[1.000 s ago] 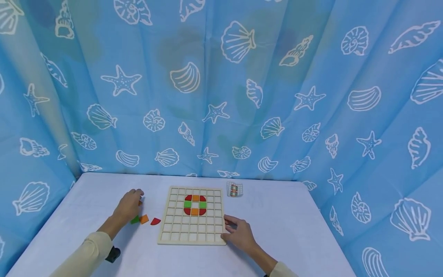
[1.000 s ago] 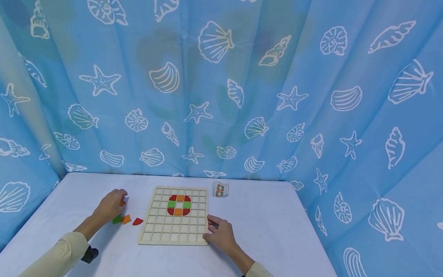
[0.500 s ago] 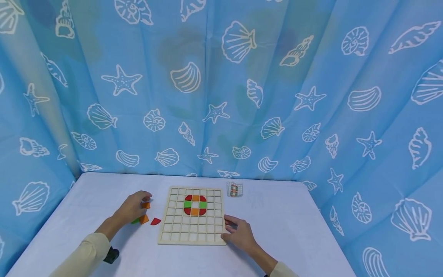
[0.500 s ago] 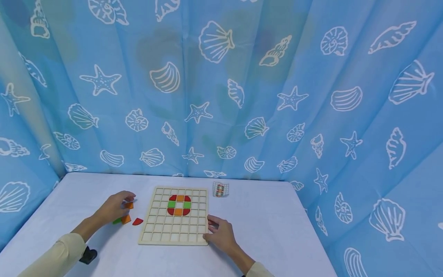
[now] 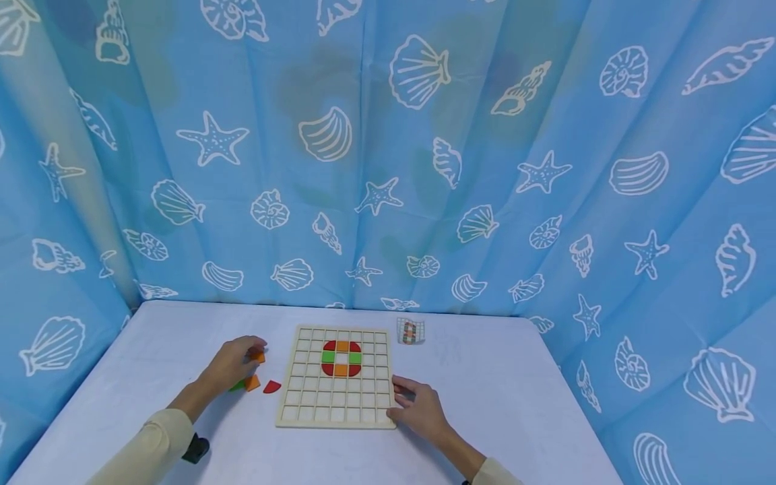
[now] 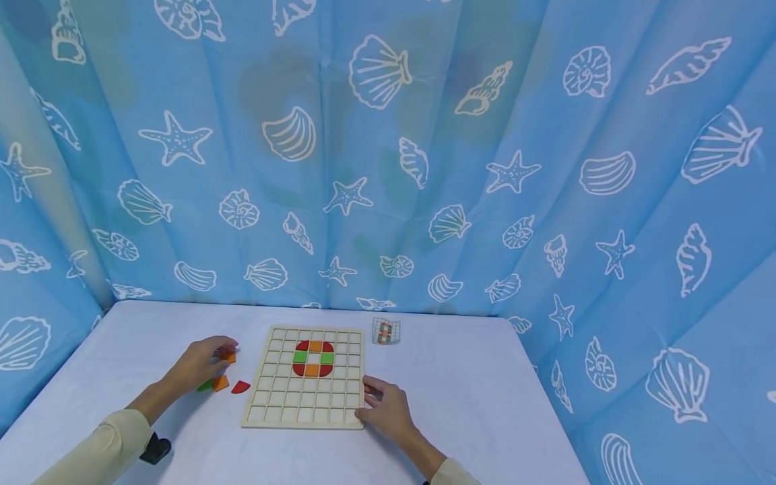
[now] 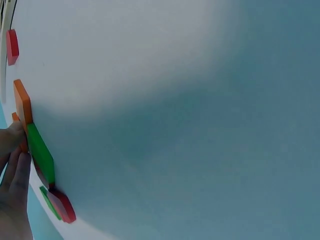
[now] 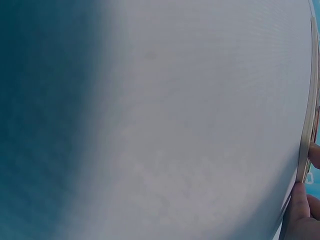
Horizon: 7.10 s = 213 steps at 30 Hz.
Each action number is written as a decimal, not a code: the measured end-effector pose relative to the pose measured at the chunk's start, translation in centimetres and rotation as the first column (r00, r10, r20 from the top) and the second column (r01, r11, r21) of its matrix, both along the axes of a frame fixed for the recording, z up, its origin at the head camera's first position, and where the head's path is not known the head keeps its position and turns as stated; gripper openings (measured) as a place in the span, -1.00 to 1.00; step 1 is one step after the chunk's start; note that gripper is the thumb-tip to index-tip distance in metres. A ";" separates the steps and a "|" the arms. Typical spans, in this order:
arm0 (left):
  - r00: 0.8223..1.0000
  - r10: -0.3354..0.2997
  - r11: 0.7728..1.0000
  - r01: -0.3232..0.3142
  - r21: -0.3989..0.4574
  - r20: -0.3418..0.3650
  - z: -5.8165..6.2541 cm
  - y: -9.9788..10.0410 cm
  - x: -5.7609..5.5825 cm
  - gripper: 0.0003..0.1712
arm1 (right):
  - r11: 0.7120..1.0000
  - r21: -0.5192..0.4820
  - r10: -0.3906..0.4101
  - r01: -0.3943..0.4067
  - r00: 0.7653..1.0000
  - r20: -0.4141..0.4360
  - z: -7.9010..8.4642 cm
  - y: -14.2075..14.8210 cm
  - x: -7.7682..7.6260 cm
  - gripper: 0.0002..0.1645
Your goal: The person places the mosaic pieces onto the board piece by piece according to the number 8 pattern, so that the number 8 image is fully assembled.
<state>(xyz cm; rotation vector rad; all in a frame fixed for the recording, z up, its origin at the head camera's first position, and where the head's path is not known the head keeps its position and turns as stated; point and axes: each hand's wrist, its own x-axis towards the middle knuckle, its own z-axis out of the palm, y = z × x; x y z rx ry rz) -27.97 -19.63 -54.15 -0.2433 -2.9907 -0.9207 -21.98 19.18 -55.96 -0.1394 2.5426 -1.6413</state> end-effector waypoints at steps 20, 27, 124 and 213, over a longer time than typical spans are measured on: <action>0.994 -0.109 0.991 0.110 0.075 -0.012 0.8 6.4 0.6 -0.49 | 1.000 -0.006 0.000 0.000 1.000 -0.012 0.0 0.0 0.0 -0.23; 0.978 -0.201 0.975 0.205 0.085 -0.054 0.7 8.6 1.1 -0.55 | 1.000 0.008 -0.009 0.009 1.000 -0.010 0.1 0.0 0.1 -0.23; 0.980 0.161 0.979 -0.174 -0.110 -0.119 0.2 -3.5 3.5 -0.58 | 1.000 0.015 -0.024 0.025 1.000 -0.009 -0.5 -0.3 -0.4 -0.07; 0.979 -0.177 0.980 0.185 0.075 -0.104 -0.7 11.9 3.2 -0.68 | 1.000 -0.005 -0.006 0.006 1.000 -0.006 -0.2 -0.1 -0.1 -0.07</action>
